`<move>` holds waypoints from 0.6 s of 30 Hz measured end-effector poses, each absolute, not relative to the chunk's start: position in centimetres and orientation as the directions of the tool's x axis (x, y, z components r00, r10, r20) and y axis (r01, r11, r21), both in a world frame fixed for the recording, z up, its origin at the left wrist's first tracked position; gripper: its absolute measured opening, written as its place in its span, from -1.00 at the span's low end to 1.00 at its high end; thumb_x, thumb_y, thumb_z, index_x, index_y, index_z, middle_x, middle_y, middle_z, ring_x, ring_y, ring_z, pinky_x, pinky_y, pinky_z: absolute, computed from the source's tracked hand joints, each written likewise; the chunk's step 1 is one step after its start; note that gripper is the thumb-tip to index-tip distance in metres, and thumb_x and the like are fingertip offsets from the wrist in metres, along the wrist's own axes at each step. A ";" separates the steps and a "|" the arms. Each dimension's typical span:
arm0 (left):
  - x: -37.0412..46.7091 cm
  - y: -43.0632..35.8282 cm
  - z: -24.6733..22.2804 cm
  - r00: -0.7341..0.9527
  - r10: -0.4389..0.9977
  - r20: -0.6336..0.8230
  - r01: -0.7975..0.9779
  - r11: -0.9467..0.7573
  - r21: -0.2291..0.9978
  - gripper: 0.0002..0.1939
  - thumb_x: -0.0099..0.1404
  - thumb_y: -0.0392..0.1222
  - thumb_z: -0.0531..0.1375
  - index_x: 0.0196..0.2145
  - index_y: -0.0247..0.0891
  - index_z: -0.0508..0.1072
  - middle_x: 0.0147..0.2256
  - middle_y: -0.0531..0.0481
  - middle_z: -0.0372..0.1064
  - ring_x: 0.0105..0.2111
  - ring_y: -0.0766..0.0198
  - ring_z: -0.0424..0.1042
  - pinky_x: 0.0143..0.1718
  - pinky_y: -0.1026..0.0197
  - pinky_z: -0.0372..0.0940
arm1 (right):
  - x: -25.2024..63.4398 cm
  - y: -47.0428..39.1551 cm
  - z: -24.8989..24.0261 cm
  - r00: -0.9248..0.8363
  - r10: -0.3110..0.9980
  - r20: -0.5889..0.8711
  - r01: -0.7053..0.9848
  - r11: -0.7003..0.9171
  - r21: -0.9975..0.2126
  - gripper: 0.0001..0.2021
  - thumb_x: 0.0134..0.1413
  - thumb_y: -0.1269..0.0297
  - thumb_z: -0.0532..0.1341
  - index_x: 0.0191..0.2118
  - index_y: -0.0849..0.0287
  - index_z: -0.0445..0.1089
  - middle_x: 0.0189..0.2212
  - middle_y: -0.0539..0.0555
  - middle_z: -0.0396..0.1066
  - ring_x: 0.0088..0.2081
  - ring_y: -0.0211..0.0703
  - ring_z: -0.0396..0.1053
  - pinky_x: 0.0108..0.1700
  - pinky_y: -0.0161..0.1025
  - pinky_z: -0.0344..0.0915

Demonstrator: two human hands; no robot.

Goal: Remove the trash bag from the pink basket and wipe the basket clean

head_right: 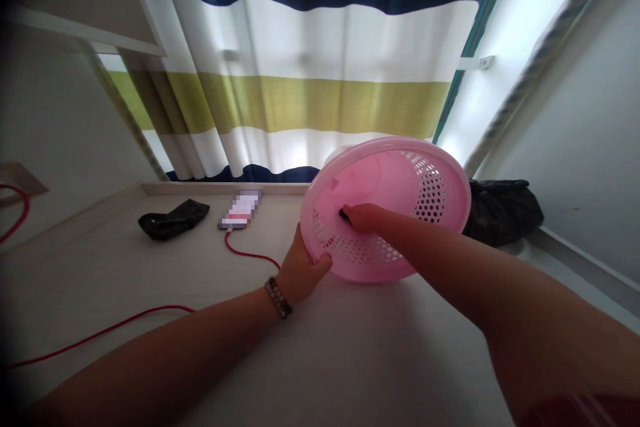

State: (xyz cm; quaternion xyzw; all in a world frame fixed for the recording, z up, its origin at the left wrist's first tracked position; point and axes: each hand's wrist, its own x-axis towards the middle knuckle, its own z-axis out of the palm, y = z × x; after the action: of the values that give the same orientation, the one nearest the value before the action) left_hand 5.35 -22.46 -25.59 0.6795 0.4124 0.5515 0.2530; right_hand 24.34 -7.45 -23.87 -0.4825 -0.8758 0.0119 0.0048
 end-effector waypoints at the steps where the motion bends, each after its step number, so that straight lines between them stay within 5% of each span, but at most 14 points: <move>1: 5.4 -22.5 -25.6 0.049 0.842 0.538 0.280 -0.529 0.802 -0.18 0.04 -0.39 0.19 0.23 -0.25 -0.02 0.10 -0.17 0.18 0.07 0.10 0.27 0.17 0.01 0.17 | 24.5 -7.3 -23.9 -0.520 0.854 0.028 0.851 0.520 -0.071 -0.59 0.26 0.19 -0.02 0.18 0.07 0.22 -0.01 0.14 0.43 -0.06 -0.03 0.41 0.03 -0.11 0.28; 6: 5.4 -22.4 -25.5 0.050 0.853 0.520 0.275 -0.512 0.814 -0.22 0.05 -0.40 0.18 0.21 -0.22 0.03 0.06 -0.14 0.22 0.01 0.12 0.31 0.11 0.02 0.22 | 24.6 -7.0 -24.1 -0.372 0.918 0.140 0.886 0.396 -0.241 -0.56 0.29 0.21 -0.09 0.22 0.08 0.19 -0.11 0.13 0.50 -0.15 -0.07 0.45 -0.04 -0.15 0.30; 18: 5.7 -22.2 -25.9 -0.012 0.839 0.543 0.335 -0.509 0.793 -0.22 0.04 -0.36 0.21 0.20 -0.23 0.05 0.08 -0.17 0.20 0.04 0.08 0.29 0.10 0.01 0.22 | 23.7 -4.0 -24.9 -0.297 0.949 0.103 0.942 0.309 -0.131 -0.60 0.26 0.05 -0.03 -0.05 0.22 0.37 -0.14 0.27 0.48 -0.10 0.03 0.40 -0.06 -0.16 0.26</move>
State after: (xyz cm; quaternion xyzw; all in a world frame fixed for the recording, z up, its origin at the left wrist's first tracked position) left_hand 5.70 -22.16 -25.94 0.6657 0.4412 0.5579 0.2258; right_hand 23.70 -3.98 -24.91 -0.5875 -0.8049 0.0226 0.0805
